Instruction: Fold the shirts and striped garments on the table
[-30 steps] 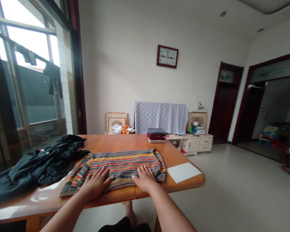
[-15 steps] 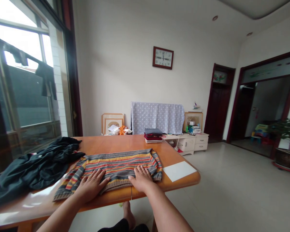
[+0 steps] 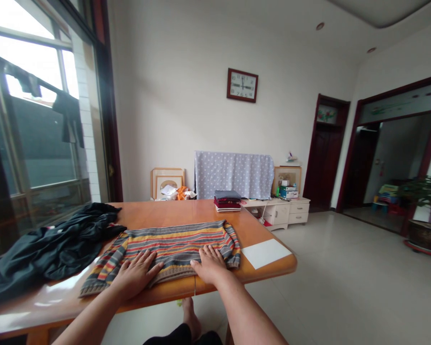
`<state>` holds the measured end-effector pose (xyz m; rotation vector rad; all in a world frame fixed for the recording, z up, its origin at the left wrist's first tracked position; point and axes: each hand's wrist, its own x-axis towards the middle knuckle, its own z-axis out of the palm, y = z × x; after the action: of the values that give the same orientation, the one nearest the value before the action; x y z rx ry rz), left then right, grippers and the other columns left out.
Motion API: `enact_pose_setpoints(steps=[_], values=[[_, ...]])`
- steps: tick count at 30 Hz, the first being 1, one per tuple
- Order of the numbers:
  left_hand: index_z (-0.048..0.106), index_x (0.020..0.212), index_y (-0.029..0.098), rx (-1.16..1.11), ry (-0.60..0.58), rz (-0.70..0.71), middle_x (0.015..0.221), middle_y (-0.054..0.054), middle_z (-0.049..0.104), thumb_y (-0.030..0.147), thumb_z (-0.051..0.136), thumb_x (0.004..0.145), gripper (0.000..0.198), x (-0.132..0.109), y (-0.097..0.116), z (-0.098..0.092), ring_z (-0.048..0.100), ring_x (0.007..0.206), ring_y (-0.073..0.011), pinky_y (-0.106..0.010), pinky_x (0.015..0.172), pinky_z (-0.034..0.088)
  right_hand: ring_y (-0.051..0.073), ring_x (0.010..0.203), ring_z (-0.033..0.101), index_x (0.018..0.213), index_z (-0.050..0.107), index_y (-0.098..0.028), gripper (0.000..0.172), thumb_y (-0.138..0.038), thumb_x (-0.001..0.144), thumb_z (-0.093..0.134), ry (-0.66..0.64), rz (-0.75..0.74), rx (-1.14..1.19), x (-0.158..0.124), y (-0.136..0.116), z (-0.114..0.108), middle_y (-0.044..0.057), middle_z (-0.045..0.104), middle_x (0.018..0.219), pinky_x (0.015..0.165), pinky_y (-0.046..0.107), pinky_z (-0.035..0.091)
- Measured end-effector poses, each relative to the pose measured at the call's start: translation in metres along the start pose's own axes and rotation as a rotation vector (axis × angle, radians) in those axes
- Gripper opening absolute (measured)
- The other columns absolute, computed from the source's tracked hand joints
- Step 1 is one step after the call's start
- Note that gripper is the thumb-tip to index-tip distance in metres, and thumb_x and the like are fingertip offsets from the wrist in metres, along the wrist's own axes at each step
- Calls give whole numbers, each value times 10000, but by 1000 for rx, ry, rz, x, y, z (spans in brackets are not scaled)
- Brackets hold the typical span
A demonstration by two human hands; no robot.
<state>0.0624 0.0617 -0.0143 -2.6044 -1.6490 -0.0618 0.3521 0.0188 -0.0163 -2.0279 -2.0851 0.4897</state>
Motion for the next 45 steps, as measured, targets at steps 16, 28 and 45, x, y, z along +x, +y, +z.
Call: enact_pose_setpoints(steps=[16, 28, 45], values=[[403, 1539, 234, -224, 90, -131, 1645, -122, 288, 779, 189, 919, 853, -5, 5, 9, 171, 1528, -359, -639, 1186, 138, 273, 1550, 115, 1600, 272, -178, 843, -692, 933, 250, 88, 8, -130, 26, 20, 32, 73, 182, 1670, 1250, 461, 57], [410, 1532, 239, -254, 76, -135, 1648, -127, 276, 788, 211, 906, 856, -4, 3, 6, 161, 1532, -361, -653, 1185, 109, 275, 1550, 113, 1601, 269, -173, 843, -692, 937, 261, 83, -5, -114, 22, 19, 28, 79, 185, 1670, 1249, 441, 56], [404, 1541, 259, -224, 80, -145, 1649, -102, 277, 788, 227, 899, 852, 7, -4, 16, 169, 1534, -349, -642, 1183, 131, 269, 1552, 96, 1599, 265, -167, 862, -726, 944, 279, -65, -58, 55, 18, 16, -3, 109, 151, 1676, 1240, 420, 87]])
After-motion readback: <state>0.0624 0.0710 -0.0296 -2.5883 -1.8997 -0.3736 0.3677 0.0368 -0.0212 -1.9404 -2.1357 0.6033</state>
